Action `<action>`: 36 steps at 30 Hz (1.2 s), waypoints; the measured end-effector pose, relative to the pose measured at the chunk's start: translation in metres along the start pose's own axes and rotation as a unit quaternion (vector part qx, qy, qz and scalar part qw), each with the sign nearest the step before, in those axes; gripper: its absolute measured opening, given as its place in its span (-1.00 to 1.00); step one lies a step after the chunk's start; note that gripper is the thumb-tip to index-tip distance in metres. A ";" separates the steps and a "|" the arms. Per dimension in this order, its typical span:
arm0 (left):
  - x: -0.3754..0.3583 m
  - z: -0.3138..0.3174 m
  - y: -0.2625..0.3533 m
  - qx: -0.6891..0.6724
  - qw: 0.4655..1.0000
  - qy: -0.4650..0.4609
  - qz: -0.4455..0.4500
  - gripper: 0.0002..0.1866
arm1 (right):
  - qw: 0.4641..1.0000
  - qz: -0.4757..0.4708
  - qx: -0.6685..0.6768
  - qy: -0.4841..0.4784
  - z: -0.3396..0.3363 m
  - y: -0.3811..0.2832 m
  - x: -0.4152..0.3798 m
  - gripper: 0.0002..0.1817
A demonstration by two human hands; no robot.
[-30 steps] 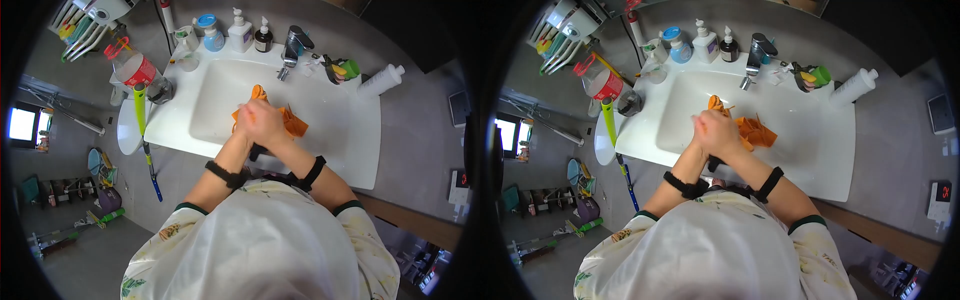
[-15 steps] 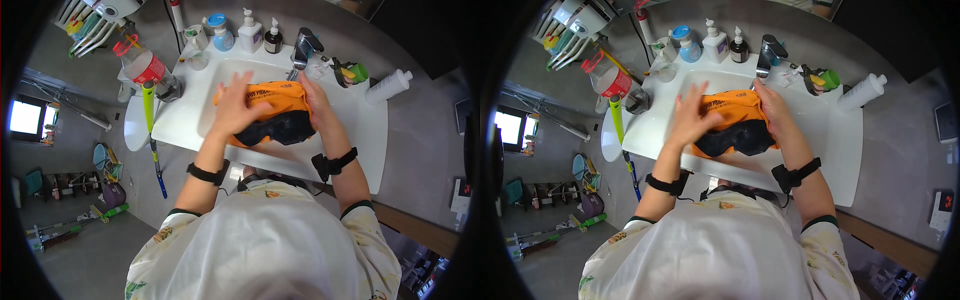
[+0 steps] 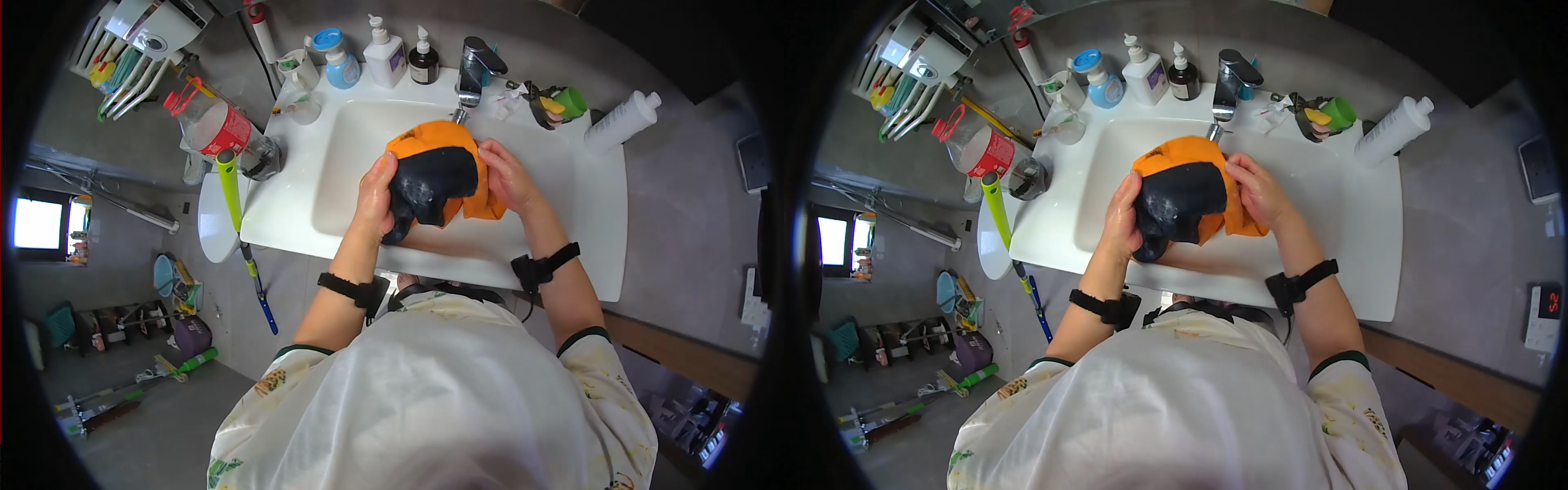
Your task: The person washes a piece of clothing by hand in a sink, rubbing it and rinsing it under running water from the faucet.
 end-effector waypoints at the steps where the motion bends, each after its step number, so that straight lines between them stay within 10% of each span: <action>1: 0.002 -0.002 -0.004 -0.050 0.999 0.018 -0.006 -0.56 | 0.999 -0.007 0.031 0.027 0.004 -0.001 0.001 -0.83; 8: 0.007 -0.005 -0.004 -0.056 0.997 0.054 -0.012 -0.51 | 0.995 0.001 -0.075 0.068 0.039 -0.001 0.004 -0.69; 10: 0.020 -0.031 -0.020 -0.122 0.986 0.116 -0.015 -0.52 | 0.797 -0.211 -0.551 0.128 0.081 -0.036 -0.013 -0.65; 11: 0.025 -0.047 -0.037 -0.185 0.968 0.169 -0.027 -0.52 | 0.740 -0.317 -0.579 0.130 0.117 -0.039 -0.032 -0.65; 13: 0.032 -0.051 -0.056 -0.198 0.976 0.092 -0.009 -0.54 | 0.761 -0.349 -0.531 0.131 0.157 -0.025 -0.047 -0.82; 14: 0.036 -0.037 -0.058 -0.220 0.969 -0.100 0.041 -0.62 | 0.759 -0.349 -0.534 0.132 0.149 -0.026 -0.036 -0.82; 16: 0.022 -0.012 -0.063 -0.153 0.986 -0.066 0.013 -0.67 | 0.747 -0.197 -0.600 0.207 0.102 -0.021 0.012 -0.77; 17: 0.002 -0.002 -0.058 -0.054 0.984 0.154 -0.073 -0.65 | 0.748 -0.191 -0.598 0.214 0.091 -0.026 0.027 -0.77; 22: -0.004 0.005 -0.037 -0.041 0.977 0.205 -0.049 -0.69 | 0.781 -0.174 -0.556 0.225 0.098 -0.034 0.018 -0.65; 23: 0.005 -0.032 -0.051 -0.047 0.975 0.211 -0.046 -0.69 | 0.790 -0.216 -0.547 0.175 0.122 -0.024 0.003 -0.66; 24: 0.011 -0.004 -0.040 -0.149 0.988 0.021 -0.025 -0.67 | 0.780 -0.235 -0.567 0.126 0.146 -0.020 -0.009 -0.66; 26: 0.006 -0.028 -0.045 0.016 0.982 0.181 -0.041 -0.65 | 0.790 -0.197 -0.556 0.170 0.117 -0.024 0.010 -0.65; 32: -0.006 0.009 -0.014 -0.039 0.989 0.132 -0.061 -0.51 | 0.801 -0.037 -0.573 0.170 0.043 -0.027 0.060 -0.54; 36: 0.009 -0.003 0.058 0.314 0.931 0.070 0.175 -0.45 | 0.891 -0.137 -0.422 0.100 0.063 -0.050 0.053 -0.59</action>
Point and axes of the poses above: each hand's wrist, its own x-axis towards the middle knuckle, its own z-axis out of the palm, y = z × x, the point moved 9 cm from there along x, towards the middle knuckle, and after that the axes turned 7 degrees about -x, right-handed, at the moved point
